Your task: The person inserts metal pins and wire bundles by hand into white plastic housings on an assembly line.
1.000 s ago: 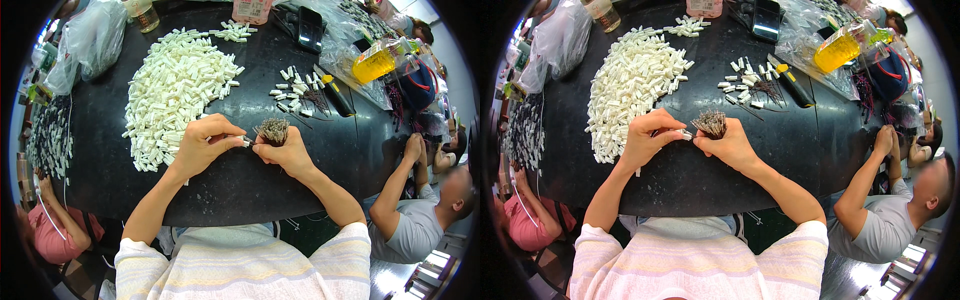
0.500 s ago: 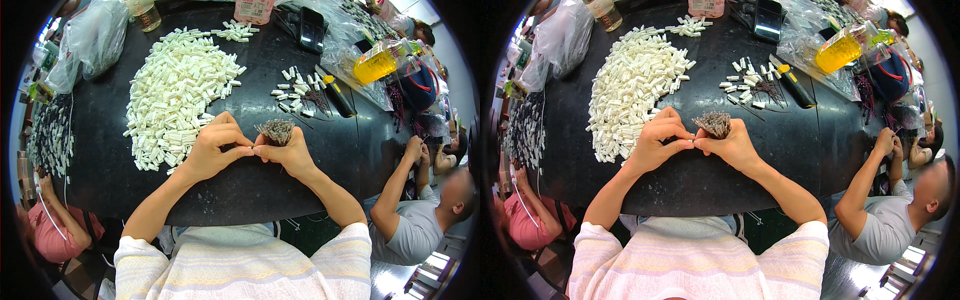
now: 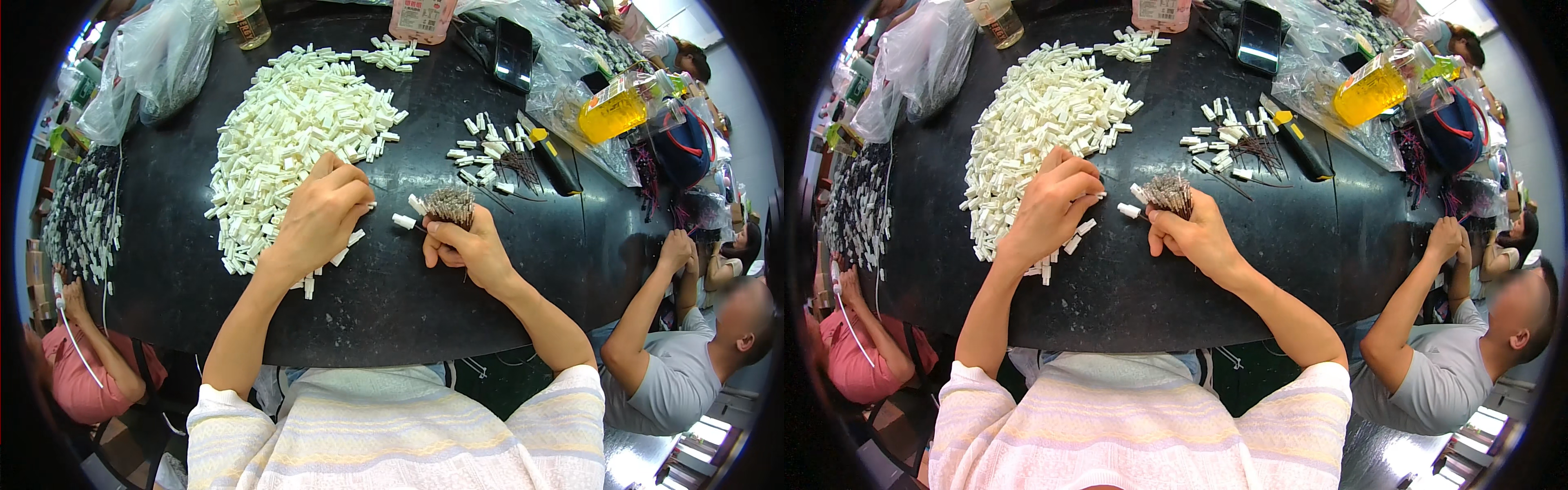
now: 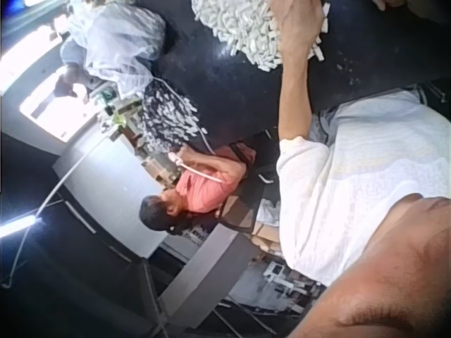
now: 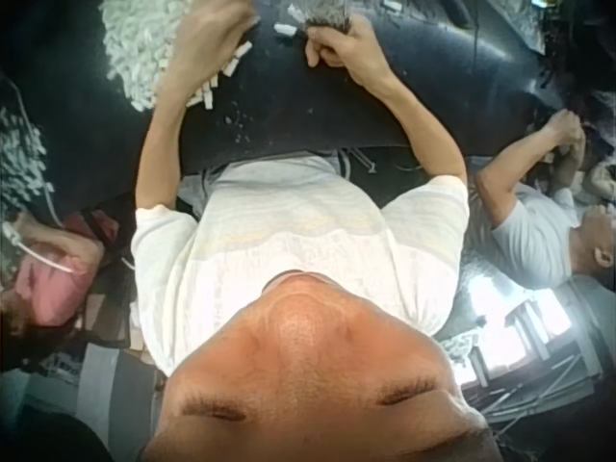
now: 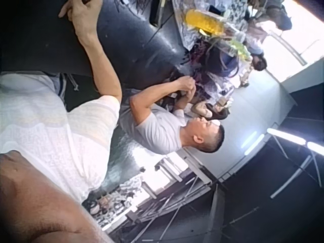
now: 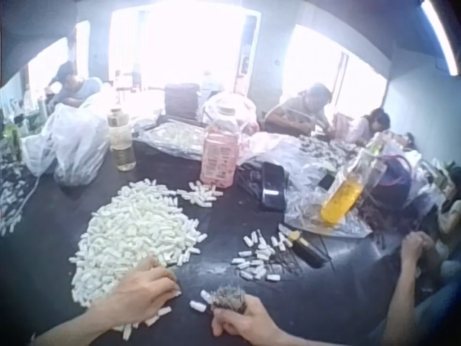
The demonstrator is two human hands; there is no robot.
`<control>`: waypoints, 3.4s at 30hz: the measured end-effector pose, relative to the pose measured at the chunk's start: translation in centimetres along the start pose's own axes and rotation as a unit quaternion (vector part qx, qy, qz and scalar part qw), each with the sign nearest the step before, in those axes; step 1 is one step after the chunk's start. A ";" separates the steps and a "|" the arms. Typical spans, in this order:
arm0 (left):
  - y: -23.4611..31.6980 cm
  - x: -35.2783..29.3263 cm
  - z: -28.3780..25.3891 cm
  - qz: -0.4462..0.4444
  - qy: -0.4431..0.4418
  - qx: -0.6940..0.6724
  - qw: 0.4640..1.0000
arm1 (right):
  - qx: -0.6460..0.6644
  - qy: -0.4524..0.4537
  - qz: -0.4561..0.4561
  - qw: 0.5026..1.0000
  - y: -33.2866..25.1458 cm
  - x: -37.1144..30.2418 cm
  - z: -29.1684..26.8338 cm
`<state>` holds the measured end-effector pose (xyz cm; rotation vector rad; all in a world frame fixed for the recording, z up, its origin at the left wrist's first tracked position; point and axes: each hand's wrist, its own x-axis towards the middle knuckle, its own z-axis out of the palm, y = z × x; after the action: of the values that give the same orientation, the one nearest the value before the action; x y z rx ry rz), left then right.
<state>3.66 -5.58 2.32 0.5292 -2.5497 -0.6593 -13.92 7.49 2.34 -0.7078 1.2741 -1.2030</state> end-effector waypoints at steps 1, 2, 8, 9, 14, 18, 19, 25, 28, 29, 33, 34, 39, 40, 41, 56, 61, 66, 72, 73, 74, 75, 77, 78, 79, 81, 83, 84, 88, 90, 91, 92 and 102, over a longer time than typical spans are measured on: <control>0.2 -0.1 0.1 -0.028 0.011 -0.037 0.999 | -0.012 -0.025 0.003 1.000 0.0 0.1 -0.1; 0.5 -0.1 0.3 -0.029 0.011 -0.037 0.999 | -0.013 -0.025 0.003 1.000 -0.1 0.1 -0.2; 2.3 0.0 1.3 -0.229 0.044 -0.511 0.827 | -0.051 -0.057 -0.001 0.997 -0.3 0.0 0.2; 2.3 0.0 1.6 -0.236 0.047 -0.547 0.802 | -0.056 -0.046 0.006 0.997 -0.5 -0.1 0.2; 2.2 -0.2 2.0 -0.240 0.051 -0.575 0.781 | -0.079 -0.025 0.004 0.997 -0.2 -0.2 0.3; 2.3 -0.3 2.0 -0.250 0.032 -0.576 0.777 | -0.080 -0.001 -0.010 0.997 0.0 -0.2 0.5; 2.3 -0.3 2.0 -0.253 0.025 -0.574 0.778 | -0.076 0.008 -0.016 0.997 0.0 -0.2 0.5; 2.6 -0.6 2.4 -0.229 -0.010 -0.559 0.796 | -0.063 0.014 0.001 0.998 -0.4 -0.2 0.7; 3.1 -0.6 2.3 -0.242 0.002 -0.559 0.793 | -0.003 0.001 0.001 1.000 -0.2 -0.2 0.1; 3.1 -0.6 2.4 -0.241 0.002 -0.560 0.793 | -0.003 0.002 0.001 1.000 -0.1 -0.2 -0.1; 3.1 -0.6 2.9 -0.226 0.001 -0.538 0.812 | -0.005 0.006 -0.013 1.000 0.2 -0.2 -0.2; 3.2 -0.6 3.0 -0.216 0.012 -0.535 0.817 | -0.030 0.018 -0.015 0.999 0.2 -0.2 -0.1; 3.0 -0.7 3.0 -0.224 0.001 -0.516 0.827 | -0.064 0.028 -0.027 0.997 0.5 -0.1 0.2; 3.0 -0.7 3.0 -0.221 -0.007 -0.507 0.833 | -0.053 0.030 -0.032 0.998 0.4 -0.2 0.3; 2.8 -0.8 3.1 -0.221 -0.006 -0.507 0.833 | -0.053 0.030 -0.033 0.998 0.4 -0.2 0.3; 2.3 -1.0 -0.6 -0.013 -0.066 0.001 0.998 | -0.044 0.041 -0.010 0.998 0.2 -0.1 0.1; 1.5 -1.2 -0.2 0.005 -0.028 -0.033 0.999 | -0.056 0.017 -0.006 0.998 0.1 -0.1 0.0; 2.1 -0.5 0.0 -0.160 -0.003 -0.217 0.963 | -0.084 0.005 -0.013 0.996 0.0 -0.2 0.2; 2.2 -0.5 1.3 -0.216 0.004 -0.485 0.847 | -0.092 -0.030 0.003 0.995 -0.2 -0.2 0.1; 2.3 -0.4 1.2 -0.224 -0.004 -0.487 0.844 | -0.092 -0.031 0.002 0.995 -0.2 -0.2 0.0; 2.4 -0.4 1.1 -0.233 -0.013 -0.488 0.841 | -0.091 -0.030 0.002 0.995 -0.2 -0.2 0.0; 2.4 -0.4 1.2 -0.232 -0.014 -0.488 0.841 | -0.090 -0.034 0.000 0.995 -0.1 -0.2 0.0; 2.5 -0.4 1.3 -0.232 -0.008 -0.490 0.840 | -0.089 -0.038 -0.002 0.995 0.0 -0.1 0.1; 2.6 -0.4 1.3 -0.232 -0.009 -0.490 0.840 | -0.093 -0.037 -0.013 0.995 0.1 -0.1 0.1; 2.7 -0.4 1.3 -0.227 -0.012 -0.493 0.840 | -0.097 -0.035 -0.024 0.994 0.2 -0.1 0.1; 2.8 -0.4 1.4 -0.222 -0.016 -0.496 0.839 | -0.096 -0.039 -0.025 0.994 0.1 -0.2 0.1; 2.9 -0.4 1.4 -0.204 -0.015 -0.493 0.846 | -0.096 -0.043 -0.027 0.994 0.0 -0.2 0.1; 2.6 -0.5 1.6 -0.204 -0.015 -0.493 0.846 | -0.095 -0.047 -0.026 0.994 0.1 -0.1 0.0; 2.9 -0.6 1.3 -0.163 -0.020 -0.396 0.904 | -0.089 -0.022 -0.032 0.995 0.3 -0.1 0.0; 3.2 -0.5 1.1 -0.195 -0.039 -0.390 0.899 | -0.041 -0.034 -0.021 0.998 0.3 0.0 -0.7; 3.0 -0.6 1.1 -0.192 -0.048 -0.373 0.906 | 0.008 -0.047 -0.011 0.999 0.2 0.0 -0.8; 2.9 -0.6 1.2 -0.188 -0.057 -0.357 0.913 | 0.008 -0.048 -0.011 0.999 0.1 0.0 -0.7; 2.7 -0.8 1.6 -0.165 -0.053 -0.351 0.920 | -0.112 -0.016 -0.014 0.993 -0.1 -0.3 0.3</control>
<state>2.85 -2.49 2.27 0.6688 -2.1034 -1.6667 -13.61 7.65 2.63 -0.9075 1.3903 -1.0770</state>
